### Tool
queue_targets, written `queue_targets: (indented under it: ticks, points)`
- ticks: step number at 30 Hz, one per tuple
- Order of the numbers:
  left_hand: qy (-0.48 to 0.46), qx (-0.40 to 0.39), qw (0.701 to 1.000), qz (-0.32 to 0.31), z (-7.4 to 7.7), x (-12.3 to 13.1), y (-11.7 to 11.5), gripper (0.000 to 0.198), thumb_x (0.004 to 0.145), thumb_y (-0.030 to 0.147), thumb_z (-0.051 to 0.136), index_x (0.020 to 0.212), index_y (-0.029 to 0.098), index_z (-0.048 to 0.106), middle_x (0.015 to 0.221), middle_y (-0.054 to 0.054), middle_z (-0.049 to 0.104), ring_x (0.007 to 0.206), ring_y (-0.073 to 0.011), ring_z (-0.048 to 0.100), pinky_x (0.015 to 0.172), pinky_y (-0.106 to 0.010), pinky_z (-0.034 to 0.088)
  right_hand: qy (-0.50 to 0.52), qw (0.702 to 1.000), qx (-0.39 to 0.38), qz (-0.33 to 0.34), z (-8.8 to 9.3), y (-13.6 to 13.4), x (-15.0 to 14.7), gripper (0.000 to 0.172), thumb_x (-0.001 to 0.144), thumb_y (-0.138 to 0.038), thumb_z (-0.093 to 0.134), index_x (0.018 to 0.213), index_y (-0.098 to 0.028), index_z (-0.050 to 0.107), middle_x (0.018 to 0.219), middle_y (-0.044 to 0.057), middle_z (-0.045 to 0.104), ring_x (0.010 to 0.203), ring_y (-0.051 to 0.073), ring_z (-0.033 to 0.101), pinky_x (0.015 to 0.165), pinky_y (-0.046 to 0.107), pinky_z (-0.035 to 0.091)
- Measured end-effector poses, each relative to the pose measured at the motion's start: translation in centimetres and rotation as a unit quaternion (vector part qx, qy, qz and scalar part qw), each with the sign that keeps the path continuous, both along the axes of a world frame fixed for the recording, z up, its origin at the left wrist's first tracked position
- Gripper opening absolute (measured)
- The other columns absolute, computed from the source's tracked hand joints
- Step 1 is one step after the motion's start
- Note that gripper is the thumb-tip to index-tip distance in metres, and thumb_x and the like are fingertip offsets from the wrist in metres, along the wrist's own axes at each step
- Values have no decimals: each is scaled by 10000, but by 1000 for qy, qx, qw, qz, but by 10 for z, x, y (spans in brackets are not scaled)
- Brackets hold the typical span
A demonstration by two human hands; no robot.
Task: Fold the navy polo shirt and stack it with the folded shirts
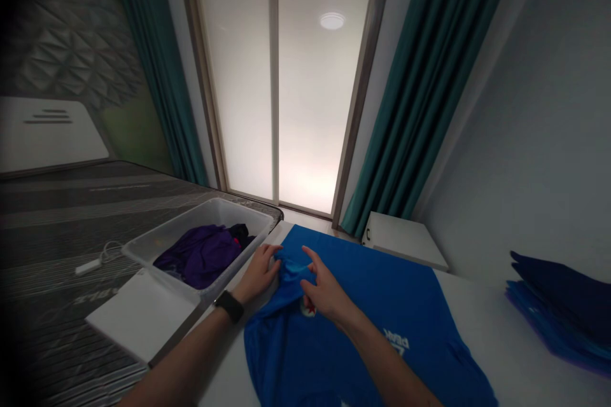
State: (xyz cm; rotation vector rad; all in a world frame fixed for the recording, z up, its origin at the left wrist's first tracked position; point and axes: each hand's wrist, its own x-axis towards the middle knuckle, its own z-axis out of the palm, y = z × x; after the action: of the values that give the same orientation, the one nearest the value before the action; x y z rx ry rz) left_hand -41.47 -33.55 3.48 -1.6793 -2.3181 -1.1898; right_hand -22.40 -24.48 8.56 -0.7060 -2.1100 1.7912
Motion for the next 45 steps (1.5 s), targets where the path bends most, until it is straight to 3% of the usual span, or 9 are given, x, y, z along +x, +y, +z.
queue_targets:
  ticks: [6, 11, 14, 18, 22, 28, 35, 39, 45]
  points:
    - [22, -150, 988, -28, 24, 47, -73, 394, 884, 455, 517, 1199, 222, 560, 899, -45, 654, 856, -235, 595, 855, -377, 389, -36, 999, 9, -15, -6, 2, 4, 730, 784, -244, 544, 1463, -323, 288, 1245, 69, 588, 484, 43, 518, 486, 193, 462]
    - [-49, -196, 978, -43, 18, 59, -103, 396, 827, 206, 511, 1221, 239, 514, 896, -29, 661, 853, -218, 608, 800, -321, 391, -20, 1000, -22, 9, 1, -3, 3, 621, 772, -219, 498, 1385, -288, 429, 1404, 96, 475, 431, 24, 469, 473, 223, 441]
    - [-103, -170, 980, -26, 18, 67, -111, 385, 795, 128, 446, 1161, 226, 515, 804, -4, 598, 766, -190, 585, 699, -272, 409, -30, 999, 4, 20, 8, -2, 7, 563, 795, -212, 457, 1356, -239, 484, 996, 24, 685, 430, 61, 472, 488, 218, 425]
    - [-99, -123, 987, -32, 16, 82, -121, 483, 714, 37, 406, 1134, 251, 511, 927, -21, 571, 801, -173, 585, 734, -256, 437, -94, 992, 85, 16, 3, 4, 23, 538, 842, -215, 430, 1377, -231, 486, 600, -24, 617, 450, 124, 522, 517, 242, 435]
    - [-67, -171, 983, -24, -4, 88, -129, 614, 649, -25, 373, 1158, 287, 515, 1110, -53, 511, 865, -178, 624, 757, -264, 455, -132, 971, 198, 40, -21, 7, 38, 526, 806, -147, 461, 1310, -250, 574, 1071, 81, 693, 873, 215, 679, 811, 356, 509]
    - [-68, -193, 979, -2, -18, 83, -141, 587, 706, -20, 363, 1175, 286, 538, 1153, -67, 535, 957, -195, 618, 842, -298, 469, -193, 945, 248, 90, -36, 0, 40, 647, 772, -62, 422, 1362, -308, 523, 1506, 48, 389, 1397, 263, 321, 1140, 497, 226]
    - [2, -186, 982, 16, 1, 77, -155, 255, 864, 160, 408, 982, 252, 614, 975, -66, 648, 833, -239, 583, 803, -387, 412, -81, 965, 235, 77, -21, -3, 31, 651, 751, -72, 389, 1376, -217, 501, 1475, 47, 429, 1343, 207, 398, 1117, 394, 298]
    - [21, -188, 982, 4, 0, 69, -159, 212, 901, 178, 383, 911, 238, 586, 884, -41, 665, 785, -220, 594, 775, -364, 387, -124, 966, 200, 107, -23, -5, 32, 464, 825, -137, 406, 1244, -213, 590, 1128, 67, 649, 926, 200, 629, 802, 324, 497]
    - [-12, -159, 987, 3, -2, 61, -162, 202, 941, 231, 372, 989, 245, 567, 885, -33, 678, 776, -207, 608, 764, -339, 391, -118, 934, 328, 75, -37, -18, 34, 453, 873, -224, 486, 1325, -248, 496, 1103, 83, 574, 906, 215, 609, 779, 331, 478]
